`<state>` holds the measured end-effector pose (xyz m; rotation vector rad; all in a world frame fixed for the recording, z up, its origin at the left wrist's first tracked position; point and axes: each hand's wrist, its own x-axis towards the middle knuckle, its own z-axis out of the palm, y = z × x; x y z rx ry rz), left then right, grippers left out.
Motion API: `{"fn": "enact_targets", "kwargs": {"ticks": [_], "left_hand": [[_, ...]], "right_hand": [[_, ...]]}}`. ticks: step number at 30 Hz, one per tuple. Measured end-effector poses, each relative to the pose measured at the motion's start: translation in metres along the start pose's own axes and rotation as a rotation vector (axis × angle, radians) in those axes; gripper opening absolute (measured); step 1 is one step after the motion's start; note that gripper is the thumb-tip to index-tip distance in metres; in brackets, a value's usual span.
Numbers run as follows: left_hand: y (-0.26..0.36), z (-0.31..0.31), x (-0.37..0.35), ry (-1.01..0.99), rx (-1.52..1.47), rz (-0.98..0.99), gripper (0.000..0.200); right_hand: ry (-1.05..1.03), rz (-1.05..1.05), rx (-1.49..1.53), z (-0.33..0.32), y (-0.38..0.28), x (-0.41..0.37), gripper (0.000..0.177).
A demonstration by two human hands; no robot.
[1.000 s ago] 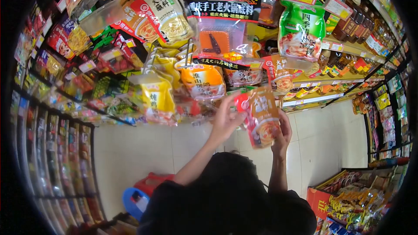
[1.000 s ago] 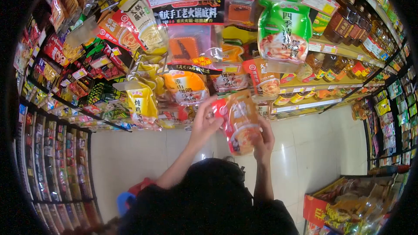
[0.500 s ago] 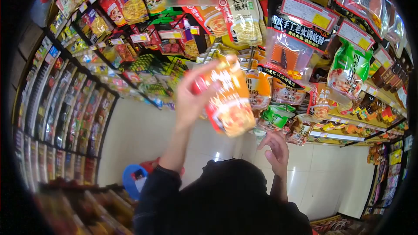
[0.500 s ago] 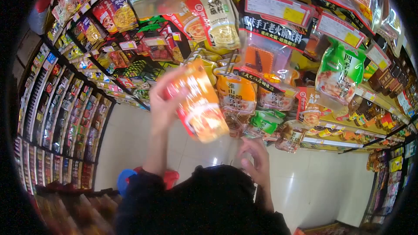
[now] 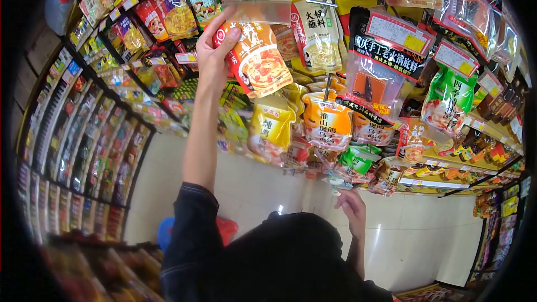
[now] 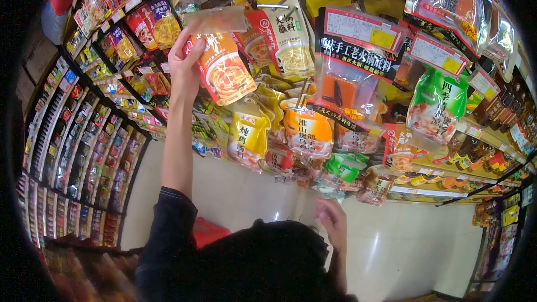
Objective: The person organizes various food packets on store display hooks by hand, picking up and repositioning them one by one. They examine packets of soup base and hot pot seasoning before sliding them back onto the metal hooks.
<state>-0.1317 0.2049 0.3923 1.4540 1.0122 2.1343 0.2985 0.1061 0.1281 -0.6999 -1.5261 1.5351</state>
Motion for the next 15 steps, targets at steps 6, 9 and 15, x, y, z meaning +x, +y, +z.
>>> {"fn": "enact_targets", "kwargs": {"ticks": [6, 9, 15], "left_hand": [[-0.003, 0.007, 0.005, -0.048, 0.154, 0.046, 0.058], [0.000, 0.010, 0.003, -0.057, 0.223, 0.068, 0.053], [0.001, 0.011, -0.004, -0.028, 0.226, 0.075, 0.051]], "right_hand": [[0.046, 0.002, 0.020, -0.008, 0.012, -0.003, 0.034], [0.077, 0.007, 0.029, -0.010, 0.011, -0.004, 0.033], [0.137, 0.012, 0.055, -0.020, 0.014, -0.006, 0.030]]}}
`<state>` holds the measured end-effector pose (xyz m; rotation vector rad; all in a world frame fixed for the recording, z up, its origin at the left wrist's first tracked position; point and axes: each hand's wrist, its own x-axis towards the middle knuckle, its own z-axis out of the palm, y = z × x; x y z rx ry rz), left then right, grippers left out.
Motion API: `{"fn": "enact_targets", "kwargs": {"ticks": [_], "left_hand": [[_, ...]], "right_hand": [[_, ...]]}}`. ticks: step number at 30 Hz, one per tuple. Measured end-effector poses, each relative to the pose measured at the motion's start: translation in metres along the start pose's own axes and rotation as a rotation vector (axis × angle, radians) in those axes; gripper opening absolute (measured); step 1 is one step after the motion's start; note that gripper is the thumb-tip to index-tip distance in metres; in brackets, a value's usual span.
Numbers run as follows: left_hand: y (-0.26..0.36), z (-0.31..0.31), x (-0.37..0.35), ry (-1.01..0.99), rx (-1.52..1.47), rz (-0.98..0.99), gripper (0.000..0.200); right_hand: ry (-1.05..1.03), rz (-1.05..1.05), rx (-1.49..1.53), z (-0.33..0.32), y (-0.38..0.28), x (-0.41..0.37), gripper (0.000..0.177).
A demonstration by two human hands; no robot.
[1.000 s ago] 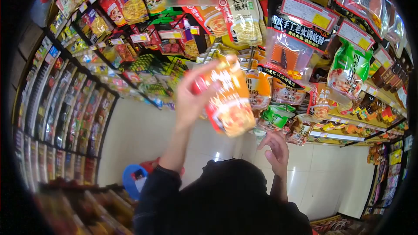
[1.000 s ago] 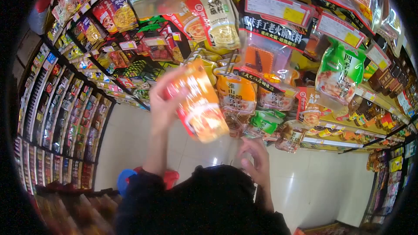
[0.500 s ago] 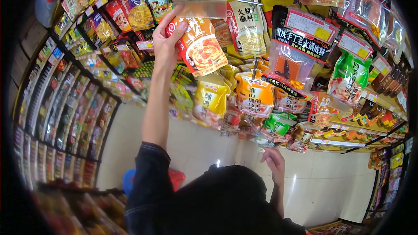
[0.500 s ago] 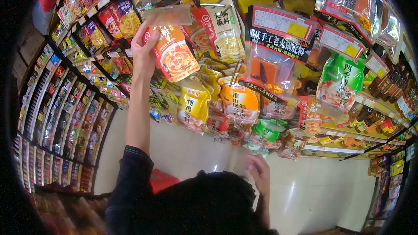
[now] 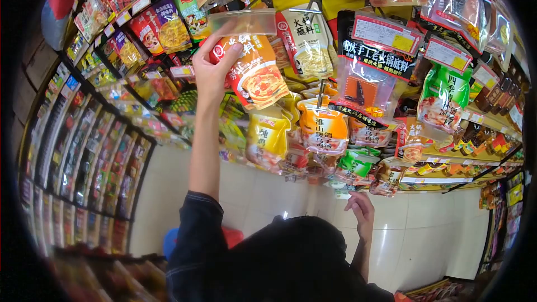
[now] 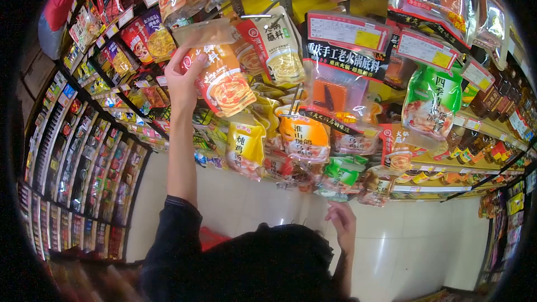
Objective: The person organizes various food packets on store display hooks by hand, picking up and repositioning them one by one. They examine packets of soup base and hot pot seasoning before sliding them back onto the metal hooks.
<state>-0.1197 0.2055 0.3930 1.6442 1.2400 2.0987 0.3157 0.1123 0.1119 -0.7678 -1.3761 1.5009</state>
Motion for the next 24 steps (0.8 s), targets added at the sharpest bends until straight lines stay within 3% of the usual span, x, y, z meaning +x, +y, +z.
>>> {"fn": "enact_targets", "kwargs": {"ticks": [18, 22, 24], "left_hand": [[-0.004, -0.003, 0.005, 0.005, 0.105, -0.056, 0.048], [-0.029, -0.006, 0.015, 0.071, 0.378, -0.018, 0.041], [-0.053, -0.024, 0.029, 0.051, 0.430, -0.042, 0.033]], "right_hand": [[0.064, -0.009, -0.039, -0.022, -0.004, 0.001, 0.028], [0.232, 0.019, -0.106, -0.045, 0.009, -0.002, 0.024], [0.395, -0.188, -0.290, -0.060, 0.000, 0.010, 0.020]]}}
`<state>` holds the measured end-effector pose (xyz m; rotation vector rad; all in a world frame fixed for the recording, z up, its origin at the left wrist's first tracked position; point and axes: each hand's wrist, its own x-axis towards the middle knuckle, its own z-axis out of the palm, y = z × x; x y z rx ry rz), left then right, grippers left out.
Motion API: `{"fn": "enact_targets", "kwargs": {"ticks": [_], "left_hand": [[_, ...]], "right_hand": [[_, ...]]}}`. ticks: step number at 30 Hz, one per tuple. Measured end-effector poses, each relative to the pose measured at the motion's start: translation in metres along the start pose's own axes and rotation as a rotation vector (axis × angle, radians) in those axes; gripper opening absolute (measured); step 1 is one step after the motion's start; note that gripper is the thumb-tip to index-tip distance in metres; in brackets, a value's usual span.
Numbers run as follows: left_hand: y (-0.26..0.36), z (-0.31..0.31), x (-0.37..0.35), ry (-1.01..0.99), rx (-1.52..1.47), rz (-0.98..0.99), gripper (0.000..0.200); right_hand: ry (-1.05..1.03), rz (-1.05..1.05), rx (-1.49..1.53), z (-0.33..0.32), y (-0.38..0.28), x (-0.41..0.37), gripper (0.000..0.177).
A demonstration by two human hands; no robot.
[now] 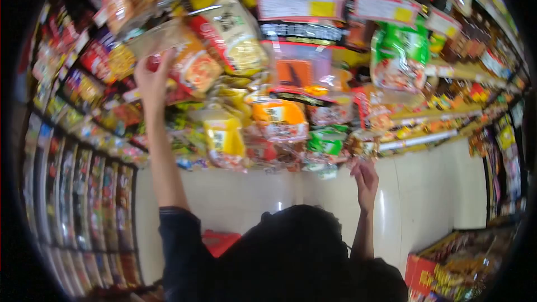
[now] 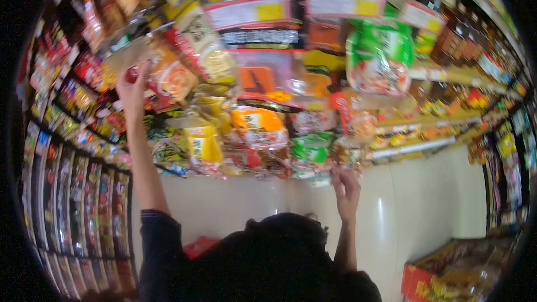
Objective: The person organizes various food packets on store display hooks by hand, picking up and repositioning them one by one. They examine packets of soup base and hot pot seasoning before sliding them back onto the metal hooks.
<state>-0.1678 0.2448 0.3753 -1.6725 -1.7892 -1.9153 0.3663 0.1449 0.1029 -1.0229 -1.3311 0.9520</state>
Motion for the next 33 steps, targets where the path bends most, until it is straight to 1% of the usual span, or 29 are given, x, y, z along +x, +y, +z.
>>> {"fn": "enact_targets", "kwargs": {"ticks": [1, 2, 3, 4, 7, 8, 10, 11, 13, 14, 17, 19, 20, 21, 23, 25, 26, 27, 29, 30, 32, 33], "left_hand": [[-0.011, 0.002, 0.008, -0.005, 0.032, -0.004, 0.030], [-0.020, 0.008, 0.014, 0.033, 0.080, 0.116, 0.031], [-0.024, 0.014, 0.018, 0.082, 0.132, 0.239, 0.032], [-0.005, 0.020, 0.011, 0.089, 0.210, 0.153, 0.034], [-0.006, 0.034, 0.014, 0.168, 0.258, 0.460, 0.042], [-0.007, 0.029, 0.012, 0.103, 0.353, 0.332, 0.048], [0.004, 0.033, -0.003, 0.150, 0.493, 0.353, 0.051], [0.010, 0.036, -0.014, 0.177, 0.566, 0.360, 0.054], [0.022, 0.037, -0.040, 0.242, 0.516, 0.388, 0.056], [0.030, 0.037, -0.055, 0.274, 0.494, 0.404, 0.057], [0.062, 0.046, -0.120, 0.270, 0.505, 0.419, 0.057], [0.069, 0.053, -0.168, 0.206, 0.477, 0.376, 0.055], [0.074, 0.060, -0.192, 0.181, 0.395, 0.379, 0.053], [0.079, 0.068, -0.215, 0.155, 0.311, 0.382, 0.051], [0.078, 0.081, -0.259, 0.016, 0.275, 0.323, 0.046], [0.079, 0.098, -0.292, -0.162, 0.118, 0.249, 0.044], [0.076, 0.105, -0.305, -0.248, 0.088, 0.221, 0.043], [0.076, 0.111, -0.313, -0.334, 0.058, 0.193, 0.041], [0.081, 0.122, -0.320, -0.383, -0.051, 0.146, 0.043], [0.083, 0.126, -0.320, -0.408, -0.105, 0.124, 0.044], [0.084, 0.130, -0.316, -0.442, -0.121, 0.136, 0.044], [0.084, 0.132, -0.313, -0.459, -0.130, 0.144, 0.045]], "right_hand": [[0.116, 0.007, -0.028, -0.005, -0.010, 0.011, 0.017], [0.235, -0.037, -0.171, -0.015, -0.008, 0.020, 0.016], [0.297, -0.102, -0.261, -0.023, -0.013, 0.032, 0.022], [0.352, -0.170, -0.347, -0.029, -0.020, 0.046, 0.028], [0.376, -0.286, -0.667, -0.035, -0.036, 0.075, 0.055], [0.358, -0.286, -0.713, -0.034, -0.033, 0.083, 0.063], [0.320, -0.286, -0.804, -0.026, -0.022, 0.097, 0.079], [0.334, -0.301, -0.822, -0.021, -0.021, 0.102, 0.084], [0.359, -0.333, -0.847, -0.007, -0.018, 0.111, 0.095], [0.391, -0.355, -0.907, -0.002, -0.012, 0.116, 0.098], [0.480, -0.376, -1.007, 0.009, -0.006, 0.126, 0.098], [0.507, -0.372, -1.017, 0.011, -0.005, 0.126, 0.094], [0.519, -0.373, -1.022, 0.011, -0.005, 0.127, 0.093], [0.519, -0.373, -1.022, 0.011, -0.006, 0.127, 0.092], [0.513, -0.376, -1.025, 0.008, -0.009, 0.123, 0.091], [0.454, -0.282, -0.889, 0.002, -0.016, 0.119, 0.091], [0.425, -0.236, -0.820, -0.001, -0.021, 0.117, 0.092], [0.397, -0.279, -0.812, -0.002, -0.027, 0.115, 0.090], [0.337, -0.361, -0.797, -0.007, -0.043, 0.110, 0.088], [0.277, -0.263, -0.559, -0.008, -0.052, 0.107, 0.085], [0.156, -0.060, -0.080, -0.009, -0.068, 0.099, 0.080], [0.139, -0.081, -0.086, -0.011, -0.073, 0.097, 0.079]]}}
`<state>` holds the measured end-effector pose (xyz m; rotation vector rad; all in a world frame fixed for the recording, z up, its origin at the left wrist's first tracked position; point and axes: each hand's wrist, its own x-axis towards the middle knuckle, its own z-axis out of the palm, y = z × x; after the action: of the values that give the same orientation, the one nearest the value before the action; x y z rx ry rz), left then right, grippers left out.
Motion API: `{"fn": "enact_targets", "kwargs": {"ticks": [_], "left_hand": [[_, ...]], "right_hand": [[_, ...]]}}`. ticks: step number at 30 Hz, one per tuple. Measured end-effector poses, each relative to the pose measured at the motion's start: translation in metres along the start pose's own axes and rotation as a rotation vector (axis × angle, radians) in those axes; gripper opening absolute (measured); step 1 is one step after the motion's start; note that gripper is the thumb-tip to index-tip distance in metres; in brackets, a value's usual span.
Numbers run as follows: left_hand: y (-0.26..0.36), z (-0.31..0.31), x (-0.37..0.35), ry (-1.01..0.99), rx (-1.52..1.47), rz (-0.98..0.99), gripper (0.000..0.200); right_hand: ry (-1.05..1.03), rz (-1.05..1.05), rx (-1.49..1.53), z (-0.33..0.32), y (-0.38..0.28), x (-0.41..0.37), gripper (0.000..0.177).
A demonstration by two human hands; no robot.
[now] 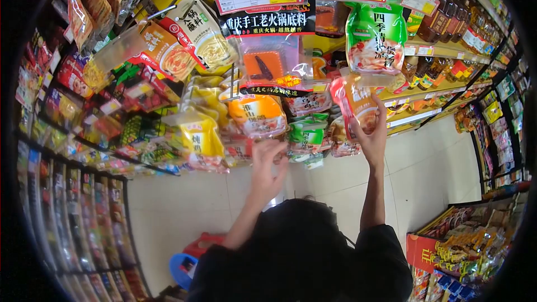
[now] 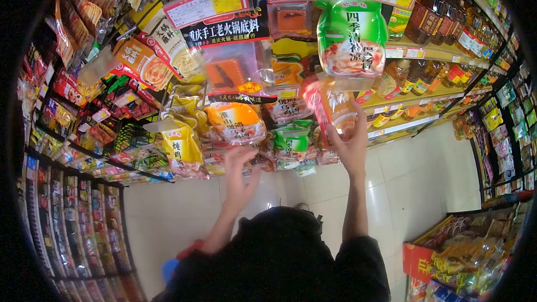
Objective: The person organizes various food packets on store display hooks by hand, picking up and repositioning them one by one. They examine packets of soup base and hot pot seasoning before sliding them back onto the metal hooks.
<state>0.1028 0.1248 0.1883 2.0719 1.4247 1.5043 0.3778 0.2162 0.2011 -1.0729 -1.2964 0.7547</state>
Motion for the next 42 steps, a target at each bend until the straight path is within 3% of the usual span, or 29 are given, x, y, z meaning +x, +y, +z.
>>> {"fn": "enact_targets", "kwargs": {"ticks": [3, 6, 7, 10, 12, 17, 21, 24, 27, 30, 35, 42], "left_hand": [[-0.005, 0.006, 0.008, -0.051, -0.119, -0.069, 0.044], [-0.004, 0.014, 0.017, -0.156, -0.351, -0.267, 0.038], [-0.014, 0.023, 0.019, -0.169, -0.476, -0.282, 0.048], [-0.008, 0.033, 0.024, -0.209, -0.767, -0.439, 0.054], [-0.003, 0.038, 0.020, -0.235, -0.781, -0.401, 0.055], [0.004, 0.033, 0.003, -0.199, -0.395, -0.213, 0.051], [0.018, -0.009, -0.011, -0.066, -0.402, -0.398, 0.037], [0.033, -0.065, 0.001, 0.015, -0.481, -0.559, 0.038], [0.016, -0.131, 0.029, 0.170, -0.297, -0.284, 0.041], [-0.003, -0.187, 0.072, 0.322, -0.480, -0.252, 0.046], [-0.031, -0.247, 0.142, 0.335, -0.655, -0.263, 0.052], [-0.060, -0.275, 0.192, 0.296, -0.788, -0.141, 0.051]], "right_hand": [[-0.053, -0.005, 0.002, -0.011, -0.001, -0.005, 0.078], [-0.108, 0.002, 0.022, -0.014, 0.005, -0.017, 0.077], [-0.114, -0.023, -0.024, -0.014, 0.006, -0.024, 0.076], [-0.176, 0.034, 0.058, -0.011, 0.008, -0.050, 0.077], [-0.223, 0.133, 0.198, -0.006, 0.017, -0.073, 0.076], [-0.351, 0.002, -0.129, 0.013, -0.004, -0.110, 0.072], [-0.539, -0.039, -0.243, 0.022, -0.034, -0.117, 0.074], [-0.573, -0.240, -0.138, 0.036, -0.036, -0.115, 0.068], [-0.555, -0.179, 0.046, 0.046, -0.023, -0.113, 0.063], [-0.573, -0.091, 0.127, 0.048, -0.014, -0.112, 0.058], [-0.607, 0.046, 0.161, 0.049, 0.012, -0.123, 0.052], [-0.552, 0.163, 0.189, 0.046, 0.037, -0.136, 0.048]]}}
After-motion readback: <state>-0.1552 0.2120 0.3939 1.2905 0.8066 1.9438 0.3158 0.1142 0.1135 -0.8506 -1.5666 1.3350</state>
